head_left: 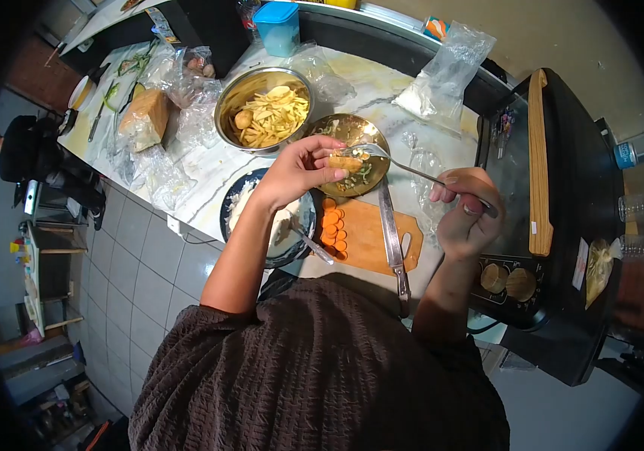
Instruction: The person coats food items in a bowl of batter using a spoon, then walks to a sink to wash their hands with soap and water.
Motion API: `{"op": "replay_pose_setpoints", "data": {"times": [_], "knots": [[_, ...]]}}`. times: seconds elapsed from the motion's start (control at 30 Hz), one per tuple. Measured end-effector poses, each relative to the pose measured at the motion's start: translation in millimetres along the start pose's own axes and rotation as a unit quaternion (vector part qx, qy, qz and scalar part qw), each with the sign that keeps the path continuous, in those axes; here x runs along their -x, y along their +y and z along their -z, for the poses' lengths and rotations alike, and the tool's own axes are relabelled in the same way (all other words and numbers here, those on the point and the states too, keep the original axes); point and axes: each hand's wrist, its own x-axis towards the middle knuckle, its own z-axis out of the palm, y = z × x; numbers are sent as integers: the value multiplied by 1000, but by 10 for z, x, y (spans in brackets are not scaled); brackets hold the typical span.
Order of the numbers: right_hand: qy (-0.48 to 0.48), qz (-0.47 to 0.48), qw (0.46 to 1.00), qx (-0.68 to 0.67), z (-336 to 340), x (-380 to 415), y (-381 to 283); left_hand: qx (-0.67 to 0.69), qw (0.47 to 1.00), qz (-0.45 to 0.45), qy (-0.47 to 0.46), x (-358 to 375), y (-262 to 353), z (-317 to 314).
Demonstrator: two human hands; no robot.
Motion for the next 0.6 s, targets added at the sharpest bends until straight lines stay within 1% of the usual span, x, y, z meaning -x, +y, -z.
{"op": "replay_pose_setpoints", "data": {"times": [0.13, 0.23, 0.3, 0.53, 0.6], "knots": [[2, 11, 1000, 6, -12, -19, -55, -7, 1000, -3, 5, 0, -51, 40], [27, 20, 999, -11, 43, -14, -46, -13, 1000, -12, 1, 9, -82, 61], [47, 38, 997, -57, 91, -21, -15, -10, 1000, -4, 5, 16, -51, 46], [30, 22, 997, -62, 115, 24, -28, -7, 1000, -4, -3, 9, -69, 40], [17, 8, 996, -86, 82, 30, -20, 0, 1000, -1, -4, 16, -48, 14]]}}
